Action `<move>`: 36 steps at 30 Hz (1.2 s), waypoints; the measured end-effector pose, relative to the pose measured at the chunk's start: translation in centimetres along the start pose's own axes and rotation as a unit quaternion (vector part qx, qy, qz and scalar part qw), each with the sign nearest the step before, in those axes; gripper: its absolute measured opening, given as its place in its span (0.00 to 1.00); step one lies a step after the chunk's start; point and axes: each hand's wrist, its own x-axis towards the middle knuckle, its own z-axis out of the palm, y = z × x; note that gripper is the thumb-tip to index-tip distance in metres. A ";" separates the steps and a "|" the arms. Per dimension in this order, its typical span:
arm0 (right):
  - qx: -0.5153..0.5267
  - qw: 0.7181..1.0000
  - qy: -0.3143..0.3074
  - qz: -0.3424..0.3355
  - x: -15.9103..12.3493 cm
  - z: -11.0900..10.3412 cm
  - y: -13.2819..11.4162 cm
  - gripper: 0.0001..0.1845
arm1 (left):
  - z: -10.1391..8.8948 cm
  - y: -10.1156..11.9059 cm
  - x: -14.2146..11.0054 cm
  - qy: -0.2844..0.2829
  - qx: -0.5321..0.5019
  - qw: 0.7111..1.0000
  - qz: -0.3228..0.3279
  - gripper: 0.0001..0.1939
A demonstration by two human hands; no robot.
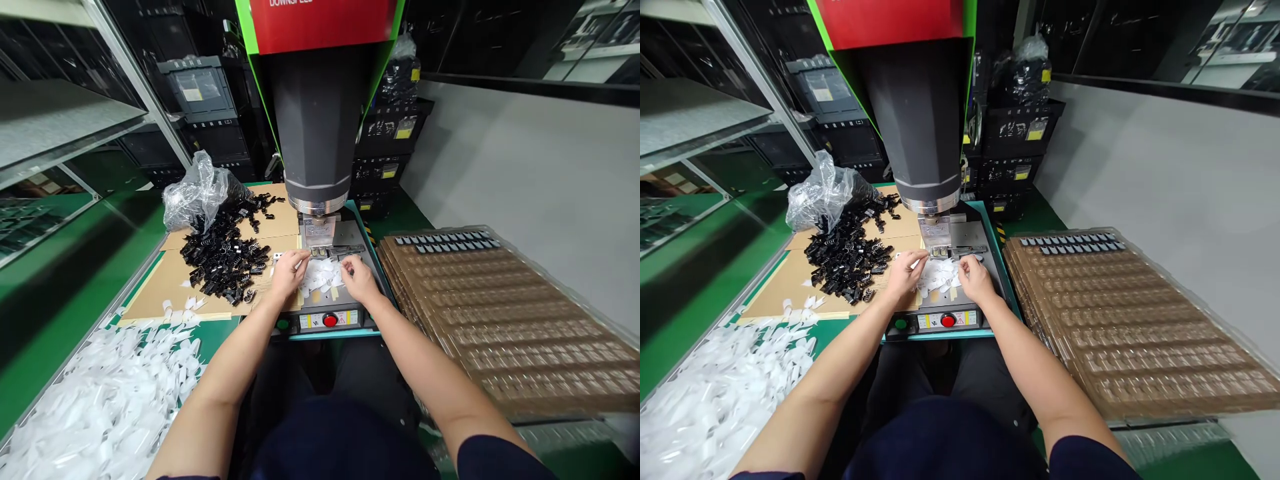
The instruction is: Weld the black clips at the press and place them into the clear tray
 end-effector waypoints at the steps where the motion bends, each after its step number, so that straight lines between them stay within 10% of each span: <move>1: -0.018 1.000 -0.001 0.006 0.7 0.3 0.1 0.12 | 0.0 -0.3 0.5 -0.028 0.009 1.000 0.000 0.10; 15: -0.223 0.968 -0.093 -0.067 5.6 3.0 -0.5 0.21 | 1.6 -2.6 4.3 -0.234 0.095 0.967 0.031 0.14; 30: -0.242 0.953 -0.162 -0.082 6.0 2.4 -0.6 0.29 | 1.3 -1.8 3.5 -0.224 0.161 0.961 0.026 0.16; 36: -0.160 0.983 -0.078 -0.043 3.5 1.5 0.2 0.24 | -1.0 -1.8 0.6 -0.174 0.142 0.974 0.006 0.23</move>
